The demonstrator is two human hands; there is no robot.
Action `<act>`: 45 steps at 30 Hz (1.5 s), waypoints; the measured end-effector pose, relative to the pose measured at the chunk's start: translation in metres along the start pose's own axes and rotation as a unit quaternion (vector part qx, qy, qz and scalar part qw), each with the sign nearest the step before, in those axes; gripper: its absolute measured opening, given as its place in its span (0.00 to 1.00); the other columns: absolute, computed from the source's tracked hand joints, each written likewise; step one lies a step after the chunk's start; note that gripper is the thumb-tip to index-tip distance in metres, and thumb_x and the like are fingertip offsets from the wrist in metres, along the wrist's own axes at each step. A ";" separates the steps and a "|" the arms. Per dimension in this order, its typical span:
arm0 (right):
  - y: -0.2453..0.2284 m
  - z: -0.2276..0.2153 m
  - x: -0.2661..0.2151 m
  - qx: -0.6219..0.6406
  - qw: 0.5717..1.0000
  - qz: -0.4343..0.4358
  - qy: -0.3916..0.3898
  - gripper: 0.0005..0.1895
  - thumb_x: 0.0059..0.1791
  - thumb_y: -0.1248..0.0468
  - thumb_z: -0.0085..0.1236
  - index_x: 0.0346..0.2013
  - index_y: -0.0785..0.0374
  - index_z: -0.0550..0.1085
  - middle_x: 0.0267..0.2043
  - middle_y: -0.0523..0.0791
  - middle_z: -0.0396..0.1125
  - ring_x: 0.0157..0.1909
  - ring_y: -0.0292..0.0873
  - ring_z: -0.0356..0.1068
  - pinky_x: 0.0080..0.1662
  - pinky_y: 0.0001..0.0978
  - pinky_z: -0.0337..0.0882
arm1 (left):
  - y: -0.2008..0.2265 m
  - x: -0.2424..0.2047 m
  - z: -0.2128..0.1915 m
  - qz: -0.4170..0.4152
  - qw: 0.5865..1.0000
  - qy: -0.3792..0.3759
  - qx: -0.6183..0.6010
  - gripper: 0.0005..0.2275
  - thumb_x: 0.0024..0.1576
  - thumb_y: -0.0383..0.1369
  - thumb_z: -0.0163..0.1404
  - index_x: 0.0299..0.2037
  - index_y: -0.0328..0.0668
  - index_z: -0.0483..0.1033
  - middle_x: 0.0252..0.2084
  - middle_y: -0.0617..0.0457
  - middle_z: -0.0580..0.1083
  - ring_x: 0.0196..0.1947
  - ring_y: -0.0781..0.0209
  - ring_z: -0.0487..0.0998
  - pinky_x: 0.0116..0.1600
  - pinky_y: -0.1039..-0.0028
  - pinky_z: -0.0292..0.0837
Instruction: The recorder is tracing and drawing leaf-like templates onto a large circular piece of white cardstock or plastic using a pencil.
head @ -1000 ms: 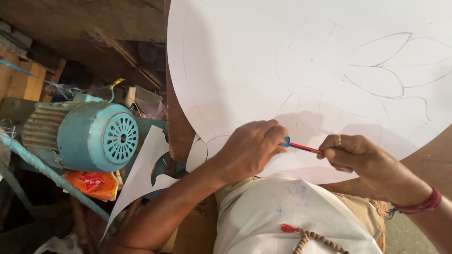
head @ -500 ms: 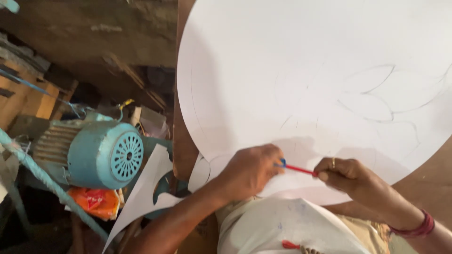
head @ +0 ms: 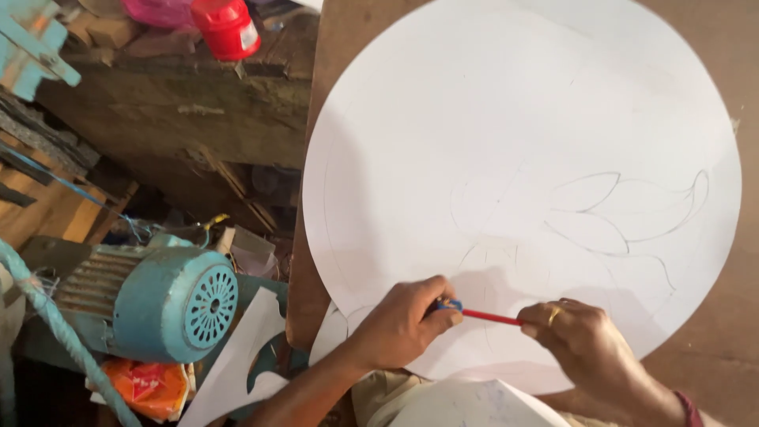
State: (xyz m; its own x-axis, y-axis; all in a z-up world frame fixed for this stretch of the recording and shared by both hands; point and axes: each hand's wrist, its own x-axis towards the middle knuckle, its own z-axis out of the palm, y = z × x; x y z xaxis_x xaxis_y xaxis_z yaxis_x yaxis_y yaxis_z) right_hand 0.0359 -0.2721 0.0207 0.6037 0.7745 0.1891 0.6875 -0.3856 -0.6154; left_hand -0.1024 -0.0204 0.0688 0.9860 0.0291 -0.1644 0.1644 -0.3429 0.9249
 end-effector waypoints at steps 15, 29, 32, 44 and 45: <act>0.025 -0.022 0.002 0.429 0.857 0.230 -0.170 0.19 0.58 0.59 0.45 0.33 0.71 0.74 0.19 0.39 0.53 0.24 0.35 0.50 0.29 0.29 0.56 | -0.020 -0.019 -0.057 0.353 0.819 0.292 0.346 0.10 0.60 0.29 0.60 0.48 0.41 0.74 0.47 0.53 0.73 0.41 0.60 0.77 0.45 0.69 0.74; 0.040 -0.009 -0.008 0.424 0.873 0.192 -0.146 0.14 0.55 0.60 0.52 0.36 0.69 0.78 0.20 0.39 0.59 0.25 0.34 0.54 0.30 0.28 0.60 | -0.031 -0.026 -0.037 0.279 0.856 0.323 0.291 0.14 0.57 0.32 0.63 0.50 0.39 0.75 0.43 0.52 0.73 0.35 0.60 0.78 0.38 0.71 0.74; 0.040 -0.006 -0.009 0.422 0.878 0.173 -0.147 0.12 0.55 0.61 0.52 0.37 0.68 0.78 0.20 0.39 0.59 0.25 0.34 0.54 0.30 0.27 0.60 | -0.035 -0.015 -0.019 0.288 0.879 0.285 0.254 0.14 0.58 0.33 0.61 0.50 0.41 0.72 0.44 0.53 0.73 0.36 0.61 0.79 0.39 0.73 0.76; 0.022 -0.010 -0.012 0.332 0.911 0.211 -0.123 0.08 0.53 0.65 0.55 0.38 0.68 0.77 0.20 0.38 0.56 0.26 0.33 0.52 0.29 0.28 0.57 | -0.022 -0.002 -0.001 0.292 0.923 0.188 0.164 0.13 0.58 0.32 0.60 0.48 0.40 0.72 0.45 0.53 0.71 0.38 0.59 0.79 0.42 0.70 0.76; 0.023 -0.010 -0.012 0.334 0.912 0.206 -0.118 0.09 0.53 0.65 0.55 0.37 0.69 0.78 0.21 0.38 0.57 0.26 0.33 0.52 0.29 0.28 0.57 | -0.022 -0.002 -0.001 0.286 0.925 0.191 0.164 0.12 0.58 0.32 0.60 0.48 0.40 0.72 0.45 0.53 0.72 0.38 0.59 0.79 0.41 0.70 0.76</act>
State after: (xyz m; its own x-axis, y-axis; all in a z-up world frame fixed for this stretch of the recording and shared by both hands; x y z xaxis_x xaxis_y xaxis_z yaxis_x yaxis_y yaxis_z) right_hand 0.0484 -0.2952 0.0118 0.5974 0.7496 -0.2850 -0.0248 -0.3379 -0.9409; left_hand -0.1081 -0.0116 0.0490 0.8578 0.0625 0.5101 -0.3432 -0.6691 0.6591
